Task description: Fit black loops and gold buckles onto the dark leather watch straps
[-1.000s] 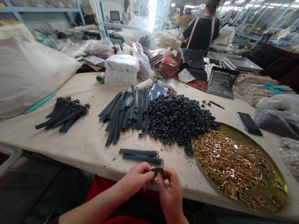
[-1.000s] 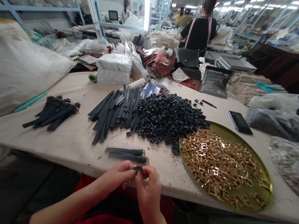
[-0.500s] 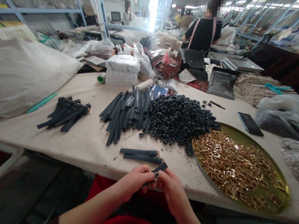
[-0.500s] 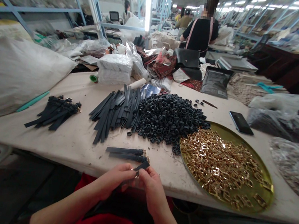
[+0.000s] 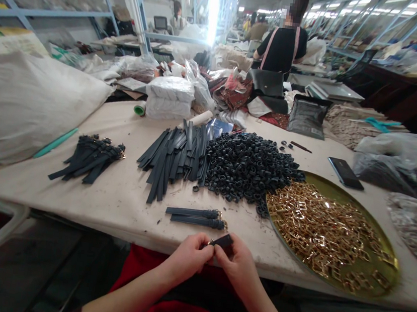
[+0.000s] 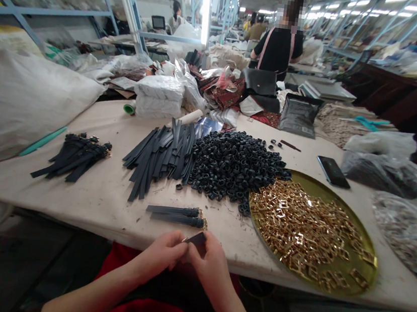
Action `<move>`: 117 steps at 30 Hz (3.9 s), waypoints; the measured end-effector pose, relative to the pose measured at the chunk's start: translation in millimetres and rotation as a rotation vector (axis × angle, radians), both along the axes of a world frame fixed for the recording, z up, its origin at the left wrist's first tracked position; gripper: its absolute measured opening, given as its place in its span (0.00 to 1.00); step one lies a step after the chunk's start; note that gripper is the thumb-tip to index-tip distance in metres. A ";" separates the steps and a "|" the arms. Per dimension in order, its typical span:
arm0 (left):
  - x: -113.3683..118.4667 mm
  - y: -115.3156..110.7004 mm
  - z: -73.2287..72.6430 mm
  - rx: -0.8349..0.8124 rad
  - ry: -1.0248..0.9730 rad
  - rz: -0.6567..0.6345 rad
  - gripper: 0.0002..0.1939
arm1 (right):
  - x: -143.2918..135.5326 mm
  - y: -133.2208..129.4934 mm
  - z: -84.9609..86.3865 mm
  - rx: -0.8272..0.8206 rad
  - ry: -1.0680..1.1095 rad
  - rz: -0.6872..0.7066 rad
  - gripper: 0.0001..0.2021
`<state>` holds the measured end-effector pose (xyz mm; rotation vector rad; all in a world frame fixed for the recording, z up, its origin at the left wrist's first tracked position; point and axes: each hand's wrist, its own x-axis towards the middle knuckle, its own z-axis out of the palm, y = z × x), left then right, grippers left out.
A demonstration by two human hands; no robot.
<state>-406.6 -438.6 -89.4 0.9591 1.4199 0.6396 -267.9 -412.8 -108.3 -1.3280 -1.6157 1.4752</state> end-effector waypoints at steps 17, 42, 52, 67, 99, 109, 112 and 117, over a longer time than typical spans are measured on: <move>-7.8 11.0 29.7 0.207 0.103 -0.146 0.11 | 9.7 1.1 33.2 -0.108 0.263 0.064 0.15; -5.2 18.1 20.2 0.301 0.274 -0.132 0.09 | 55.1 93.1 -9.5 0.526 -0.766 -0.023 0.05; -1.3 25.2 21.7 0.400 0.247 0.060 0.11 | 15.2 48.6 17.3 -0.369 0.419 -0.094 0.14; -9.2 21.2 21.9 0.217 0.266 -0.138 0.08 | 18.0 32.9 17.4 -0.321 0.345 -0.007 0.15; -14.2 12.0 16.7 0.230 0.250 -0.225 0.10 | 4.4 12.6 4.6 -0.357 0.327 -0.010 0.15; -16.1 7.8 12.8 0.272 0.026 -0.054 0.07 | -1.5 6.0 16.2 -0.384 0.449 -0.092 0.16; -14.7 7.3 11.7 0.255 0.006 -0.056 0.07 | -1.5 1.5 19.7 -0.472 0.589 -0.094 0.21; -13.3 4.6 13.6 0.229 -0.042 -0.091 0.09 | -2.2 -3.1 16.5 -0.595 0.615 -0.047 0.12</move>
